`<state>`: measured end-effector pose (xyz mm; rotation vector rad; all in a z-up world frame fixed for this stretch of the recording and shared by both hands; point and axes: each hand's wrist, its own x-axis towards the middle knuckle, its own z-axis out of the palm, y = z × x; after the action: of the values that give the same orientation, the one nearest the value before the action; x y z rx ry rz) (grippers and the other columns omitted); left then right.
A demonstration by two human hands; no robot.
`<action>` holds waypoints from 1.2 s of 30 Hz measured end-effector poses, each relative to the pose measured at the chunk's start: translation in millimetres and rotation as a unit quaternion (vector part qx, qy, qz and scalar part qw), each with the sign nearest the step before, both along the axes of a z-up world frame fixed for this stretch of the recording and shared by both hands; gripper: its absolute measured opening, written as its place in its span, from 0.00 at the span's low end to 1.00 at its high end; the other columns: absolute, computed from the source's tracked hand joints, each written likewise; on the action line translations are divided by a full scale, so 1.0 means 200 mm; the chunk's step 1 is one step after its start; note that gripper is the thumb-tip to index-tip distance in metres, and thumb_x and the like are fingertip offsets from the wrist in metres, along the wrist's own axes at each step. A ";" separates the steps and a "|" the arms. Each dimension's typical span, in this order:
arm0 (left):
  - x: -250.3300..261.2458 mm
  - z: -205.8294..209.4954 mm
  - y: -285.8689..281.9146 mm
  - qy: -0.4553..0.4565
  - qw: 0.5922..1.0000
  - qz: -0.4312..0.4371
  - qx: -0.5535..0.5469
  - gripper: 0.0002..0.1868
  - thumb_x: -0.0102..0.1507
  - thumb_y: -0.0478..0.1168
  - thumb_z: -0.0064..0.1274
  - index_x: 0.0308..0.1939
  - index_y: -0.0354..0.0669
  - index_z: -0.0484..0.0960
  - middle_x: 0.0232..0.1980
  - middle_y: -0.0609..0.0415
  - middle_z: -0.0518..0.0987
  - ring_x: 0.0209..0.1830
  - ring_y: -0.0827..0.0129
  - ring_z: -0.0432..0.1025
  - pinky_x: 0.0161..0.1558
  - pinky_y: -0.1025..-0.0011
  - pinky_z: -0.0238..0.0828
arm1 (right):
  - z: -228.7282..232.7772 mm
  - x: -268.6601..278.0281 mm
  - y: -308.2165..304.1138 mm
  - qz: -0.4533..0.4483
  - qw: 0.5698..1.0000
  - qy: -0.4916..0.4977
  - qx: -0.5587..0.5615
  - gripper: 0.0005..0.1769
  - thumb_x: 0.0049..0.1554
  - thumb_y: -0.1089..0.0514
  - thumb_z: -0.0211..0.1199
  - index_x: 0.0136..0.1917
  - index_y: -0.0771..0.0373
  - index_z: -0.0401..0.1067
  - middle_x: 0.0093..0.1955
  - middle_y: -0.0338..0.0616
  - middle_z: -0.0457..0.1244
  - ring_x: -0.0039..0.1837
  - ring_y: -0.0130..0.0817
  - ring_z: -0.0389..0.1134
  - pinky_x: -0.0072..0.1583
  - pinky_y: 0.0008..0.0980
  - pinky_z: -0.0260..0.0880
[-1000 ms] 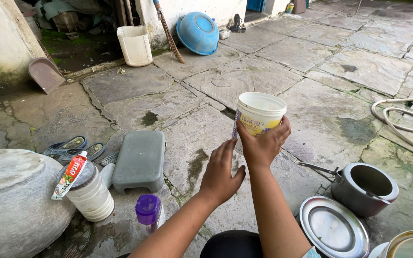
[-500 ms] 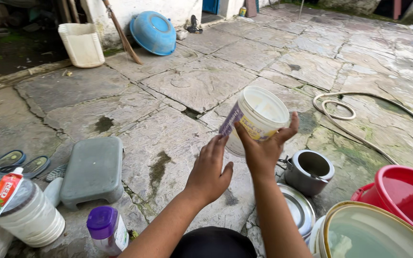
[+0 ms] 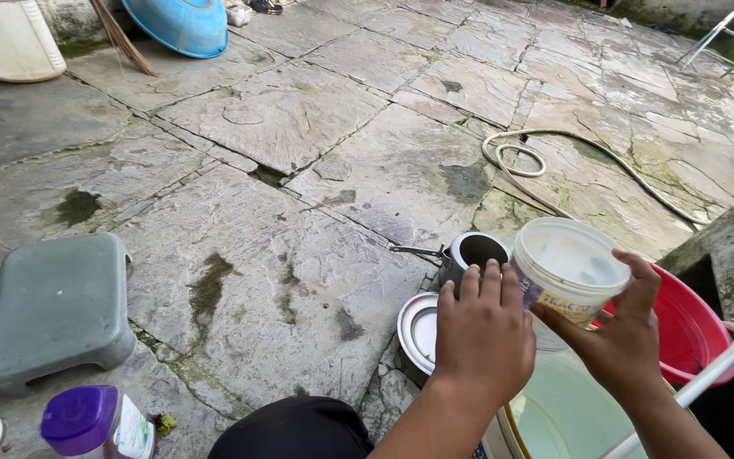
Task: The person touches the base of a tree, pours water from a small container into a bucket, and wipes the edge of the bucket with their hands.
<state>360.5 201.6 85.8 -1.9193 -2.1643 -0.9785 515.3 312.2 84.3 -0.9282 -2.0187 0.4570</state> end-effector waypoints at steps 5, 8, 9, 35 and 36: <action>-0.04 -0.21 0.11 0.124 0.987 -0.037 -0.100 0.44 0.60 0.48 0.52 0.77 0.37 0.54 0.79 0.39 0.55 0.80 0.48 0.47 0.72 0.42 0.43 | -0.12 0.24 -0.02 -0.096 0.991 -0.084 0.043 0.65 0.39 0.47 0.80 0.77 0.62 0.43 0.71 0.70 0.55 0.68 0.55 0.66 0.60 0.48 0.74; -0.14 -0.22 0.19 0.101 0.989 -0.029 -0.101 0.46 0.59 0.50 0.53 0.77 0.38 0.51 0.81 0.40 0.52 0.81 0.49 0.44 0.73 0.42 0.41 | -0.20 0.31 -0.06 -0.140 0.986 -0.091 0.002 0.66 0.36 0.45 0.80 0.78 0.59 0.46 0.67 0.68 0.59 0.65 0.54 0.70 0.62 0.49 0.74; -0.15 -0.24 0.20 0.089 0.992 -0.006 -0.091 0.47 0.59 0.51 0.53 0.77 0.39 0.50 0.81 0.41 0.51 0.81 0.48 0.44 0.72 0.43 0.42 | -0.22 0.34 -0.06 -0.143 0.985 -0.092 -0.005 0.66 0.36 0.45 0.80 0.78 0.59 0.46 0.67 0.68 0.59 0.65 0.54 0.70 0.62 0.49 0.74; -0.15 -0.23 0.09 0.110 0.960 0.022 -0.255 0.54 0.62 0.54 0.52 0.81 0.48 0.32 0.84 0.44 0.34 0.82 0.50 0.38 0.74 0.45 0.42 | -0.55 0.23 -0.02 -0.091 0.876 -0.371 -0.294 0.74 0.26 0.47 0.90 0.79 0.44 0.51 0.74 0.51 0.59 0.77 0.45 0.61 0.74 0.41 0.62; -0.14 -0.23 0.09 0.112 0.958 0.018 -0.263 0.54 0.63 0.54 0.52 0.81 0.49 0.32 0.84 0.44 0.32 0.82 0.50 0.38 0.74 0.45 0.42 | -0.55 0.23 -0.03 -0.091 0.876 -0.370 -0.295 0.74 0.26 0.47 0.90 0.79 0.44 0.51 0.74 0.51 0.59 0.77 0.45 0.61 0.74 0.41 0.62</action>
<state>332.3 220.1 39.9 -2.0495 -2.4752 -0.1592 561.5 306.5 -26.5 -1.8796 -2.4682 0.7073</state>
